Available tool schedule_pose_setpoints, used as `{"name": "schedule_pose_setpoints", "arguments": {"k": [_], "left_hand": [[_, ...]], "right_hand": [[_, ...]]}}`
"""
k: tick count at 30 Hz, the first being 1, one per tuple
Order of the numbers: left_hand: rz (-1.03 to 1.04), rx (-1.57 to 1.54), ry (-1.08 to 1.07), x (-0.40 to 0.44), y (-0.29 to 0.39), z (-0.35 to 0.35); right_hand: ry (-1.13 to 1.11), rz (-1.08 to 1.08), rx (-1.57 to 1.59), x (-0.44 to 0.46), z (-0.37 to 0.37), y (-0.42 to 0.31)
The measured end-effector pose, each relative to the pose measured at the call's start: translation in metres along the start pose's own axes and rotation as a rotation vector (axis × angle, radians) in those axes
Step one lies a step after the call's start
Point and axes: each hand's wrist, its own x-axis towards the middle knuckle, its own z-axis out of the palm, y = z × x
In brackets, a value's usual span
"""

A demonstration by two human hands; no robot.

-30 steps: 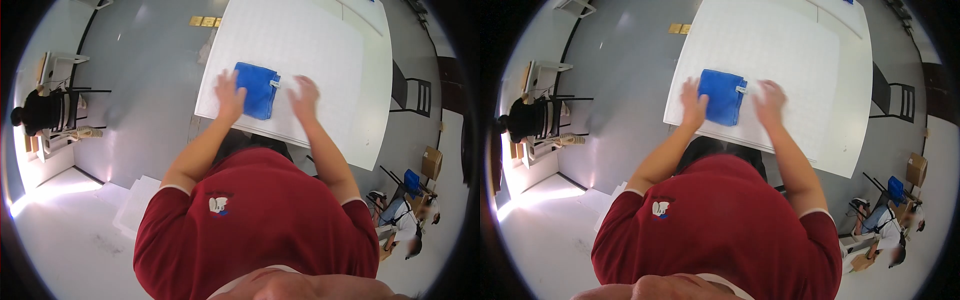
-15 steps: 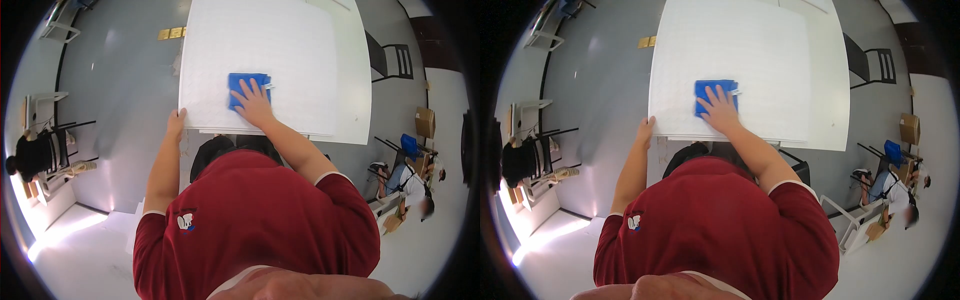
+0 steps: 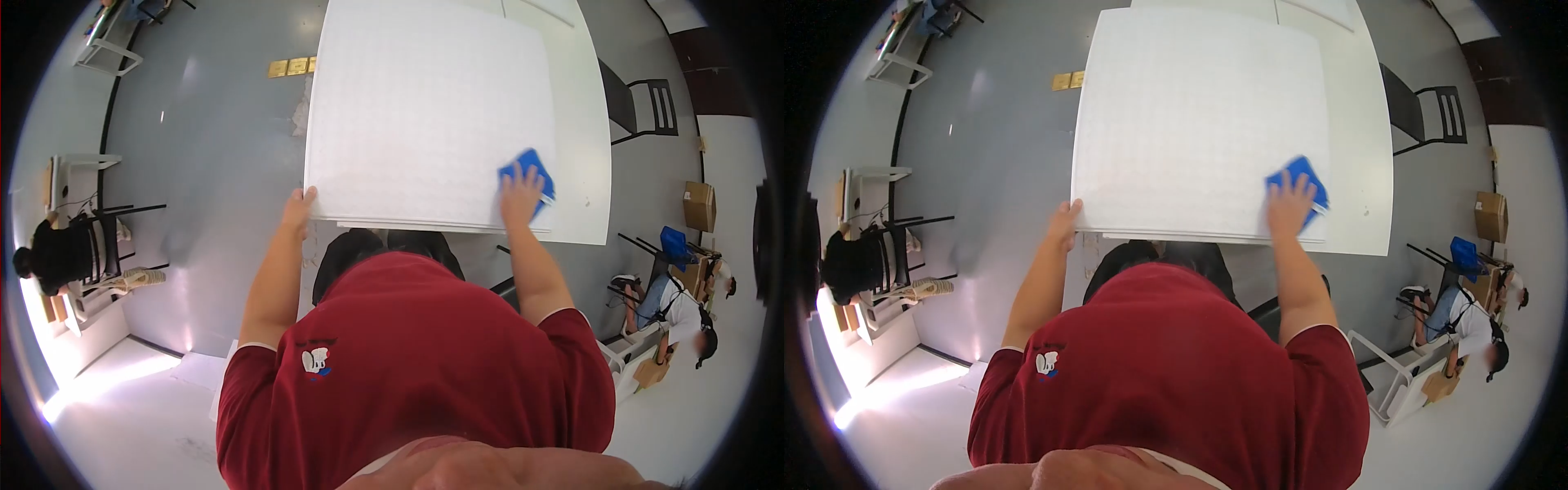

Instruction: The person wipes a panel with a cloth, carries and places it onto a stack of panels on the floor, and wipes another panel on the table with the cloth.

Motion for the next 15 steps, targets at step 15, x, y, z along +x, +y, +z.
{"name": "schedule_pose_setpoints", "arguments": {"k": [15], "left_hand": [[0.038, 0.034, -0.031, 0.002, 0.001, -0.005]], "right_hand": [[-0.106, -0.578, 0.514, -0.001, -0.112, -0.229]]}}
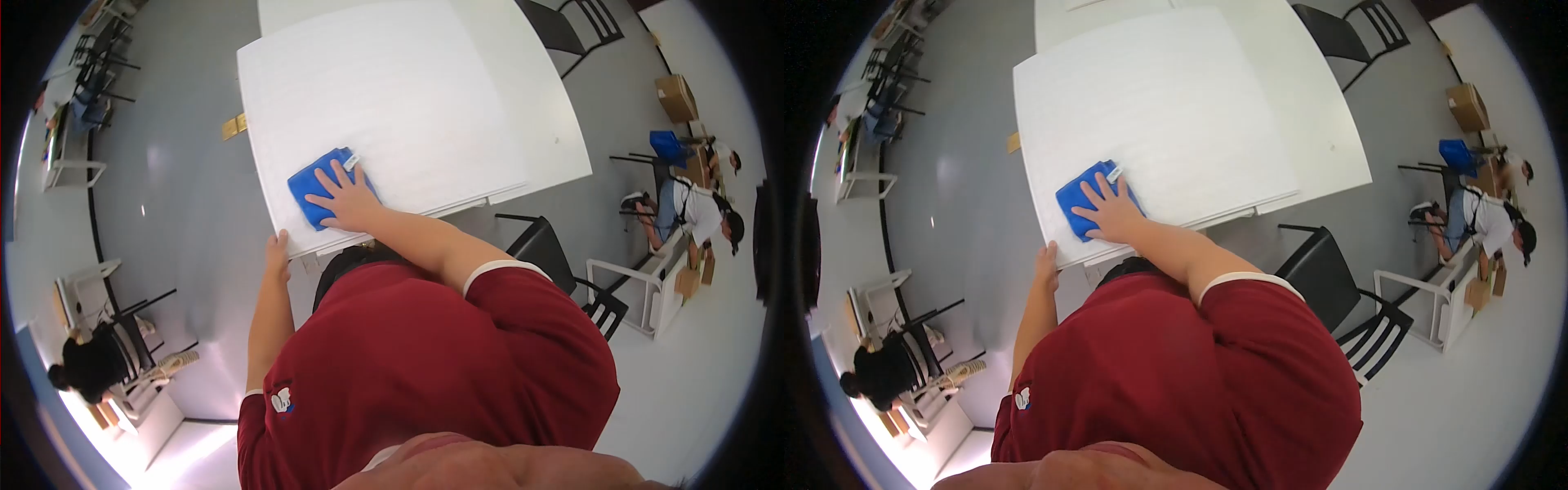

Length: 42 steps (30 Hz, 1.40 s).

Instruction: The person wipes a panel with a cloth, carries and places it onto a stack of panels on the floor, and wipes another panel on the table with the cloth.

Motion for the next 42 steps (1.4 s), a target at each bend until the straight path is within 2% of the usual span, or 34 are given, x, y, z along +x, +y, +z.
{"name": "schedule_pose_setpoints", "arguments": {"k": [4, 8, 10, 12, 16, 19, 22, 25, 28, 31, 32, 35, 36, 42], "left_hand": [[-0.032, 0.066, 0.024, -0.012, 0.014, 0.003], [-0.048, 0.032, -0.009, -0.008, 0.012, 0.0], [-0.048, 0.033, 0.007, -0.015, 0.018, 0.005], [-0.004, 0.045, 0.025, -0.001, 0.005, 0.0], [-0.013, 0.054, 0.052, -0.011, 0.012, 0.006], [-0.04, -0.005, 0.05, 0.009, -0.004, -0.003], [-0.063, 0.006, 0.045, 0.002, 0.002, -0.002], [-0.081, -0.002, 0.069, -0.005, 0.007, -0.001], [-0.088, 0.089, 0.145, 0.001, 0.007, 0.001], [0.266, 0.819, 0.607, -0.007, 0.013, 0.024], [0.443, 0.859, 0.542, -0.01, 0.019, 0.035], [0.926, 0.941, 0.311, -0.027, 0.057, 0.095], [0.966, 0.991, 0.208, -0.031, 0.066, 0.118], [0.643, 1.368, -0.106, -0.083, 0.125, 0.246]], "right_hand": [[0.107, -0.084, -0.083, -0.005, 0.022, 0.013], [0.137, -0.043, -0.07, -0.027, 0.017, 0.05], [0.176, 0.111, -0.08, -0.048, 0.01, 0.078], [0.393, 0.271, -0.096, -0.08, 0.0, 0.115], [0.52, 0.61, -0.308, -0.154, -0.041, 0.173], [0.367, 0.836, -0.233, -0.188, -0.047, 0.19], [0.244, 0.912, -0.359, -0.195, -0.045, 0.188], [0.251, 0.901, -0.332, -0.194, -0.038, 0.193], [0.277, 0.852, -0.222, -0.203, -0.031, 0.214], [0.524, 0.874, -0.076, -0.209, -0.034, 0.237], [0.618, 0.859, -0.154, -0.21, -0.035, 0.241], [0.329, 0.866, -0.123, -0.205, -0.053, 0.238], [0.28, 0.86, -0.246, -0.205, -0.046, 0.24], [0.234, 0.839, -0.213, -0.206, -0.046, 0.249]]}}
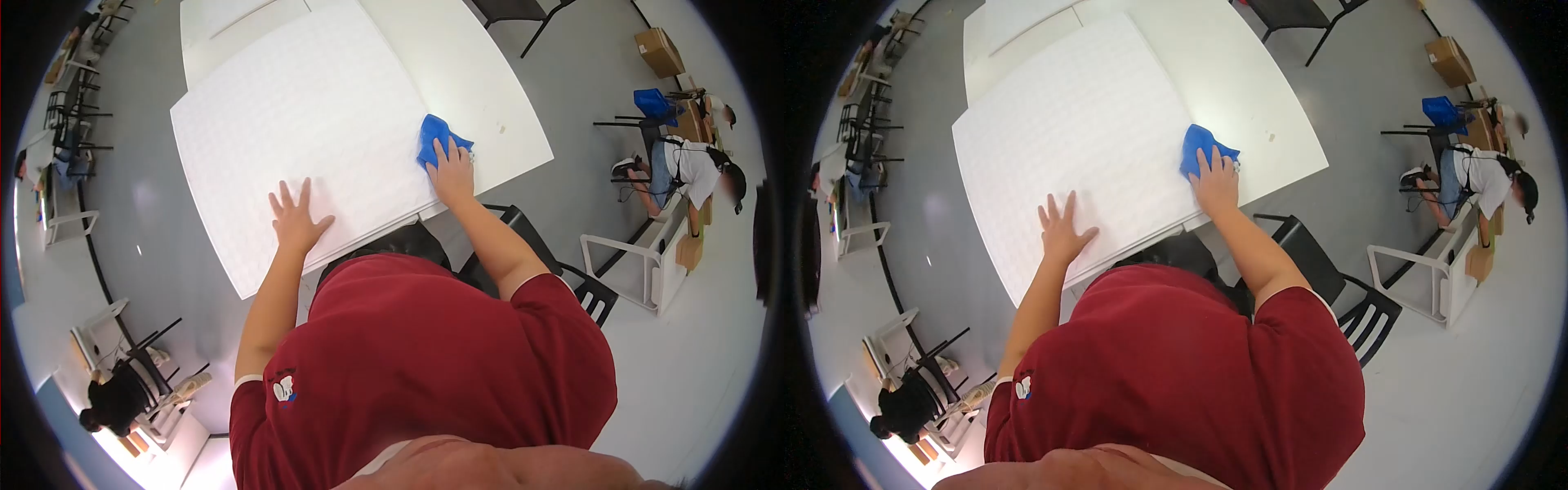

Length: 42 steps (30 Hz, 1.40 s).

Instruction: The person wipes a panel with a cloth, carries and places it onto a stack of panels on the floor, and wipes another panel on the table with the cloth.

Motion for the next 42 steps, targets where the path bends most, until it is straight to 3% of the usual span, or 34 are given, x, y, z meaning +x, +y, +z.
{"name": "schedule_pose_setpoints", "arguments": {"k": [3, 6, 12, 23, 28, 32, 36, 42], "left_hand": [[-0.068, 0.075, -0.153, 0.009, 0.02, 0.0], [-0.081, 0.1, -0.179, 0.012, 0.024, 0.003], [-0.058, 0.063, -0.167, 0.01, 0.025, -0.003], [-0.083, 0.086, -0.22, 0.015, 0.024, -0.002], [-0.078, 0.058, -0.215, 0.016, 0.022, -0.006], [-0.092, 0.017, -0.229, 0.012, 0.027, -0.01], [-0.107, 0.002, -0.236, 0.016, 0.026, -0.012], [-0.11, 0.019, -0.245, 0.017, 0.027, -0.011]], "right_hand": [[-0.008, -0.101, 0.153, 0.018, 0.003, 0.007], [0.002, -0.225, 0.033, 0.047, -0.009, -0.011], [-0.17, -0.214, 0.028, 0.061, -0.014, -0.015], [-0.083, -0.285, 0.051, 0.173, 0.023, -0.036], [-0.106, -0.286, 0.063, 0.184, 0.028, -0.036], [0.004, -0.253, 0.169, 0.223, 0.042, -0.049], [-0.138, -0.23, -0.049, 0.247, 0.024, -0.077], [-0.033, -0.303, -0.051, 0.266, 0.046, -0.071]]}}
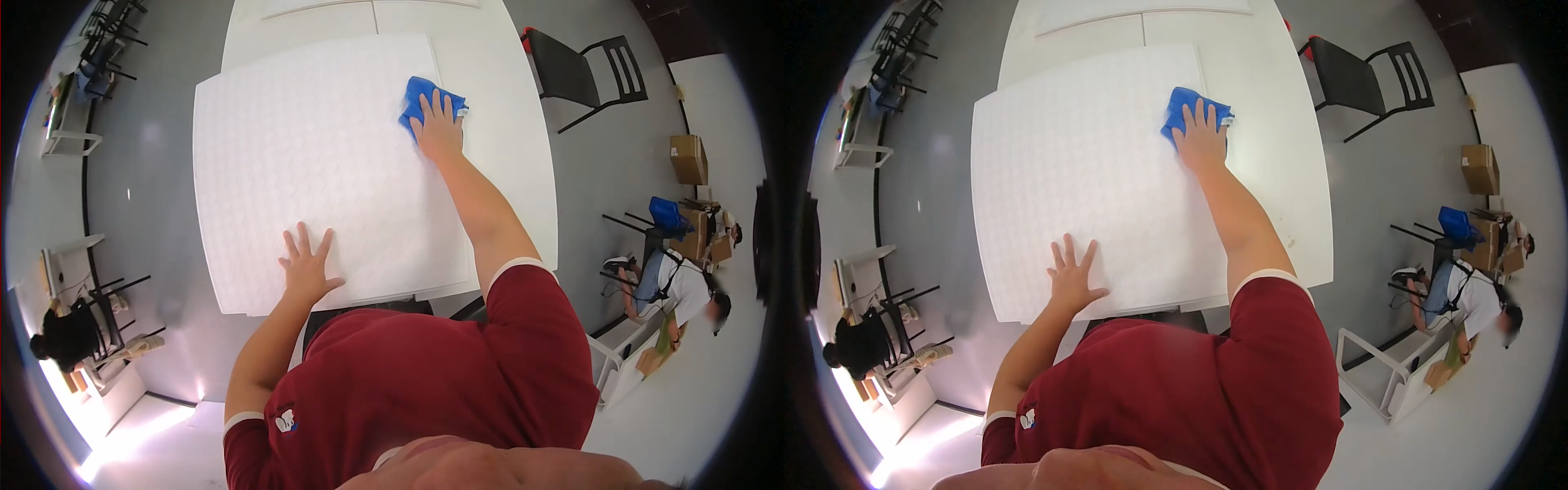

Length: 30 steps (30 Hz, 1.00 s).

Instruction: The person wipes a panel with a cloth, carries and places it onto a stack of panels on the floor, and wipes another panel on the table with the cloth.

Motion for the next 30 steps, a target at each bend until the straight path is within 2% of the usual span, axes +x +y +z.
{"name": "schedule_pose_setpoints", "arguments": {"k": [10, 14, 22, 25, 28, 30], "left_hand": [[-0.005, 0.015, 0.003, 0.004, -0.001, -0.001], [-0.004, 0.041, 0.004, 0.011, -0.002, -0.004], [-0.007, 0.039, -0.022, 0.01, -0.005, -0.001], [-0.003, 0.032, -0.029, 0.01, -0.004, -0.001], [-0.004, 0.017, -0.023, 0.009, -0.005, -0.003], [-0.009, 0.006, -0.029, 0.008, -0.005, -0.003]], "right_hand": [[0.098, -0.037, 0.0, 0.108, 0.01, -0.008], [-0.024, 0.049, -0.031, 0.132, 0.011, -0.017], [-0.011, 0.045, -0.01, 0.172, 0.025, -0.012], [0.036, 0.016, -0.031, 0.175, 0.033, -0.009], [0.012, -0.032, 0.105, 0.184, 0.03, -0.019], [0.016, -0.18, 0.079, 0.182, 0.029, -0.049]]}}
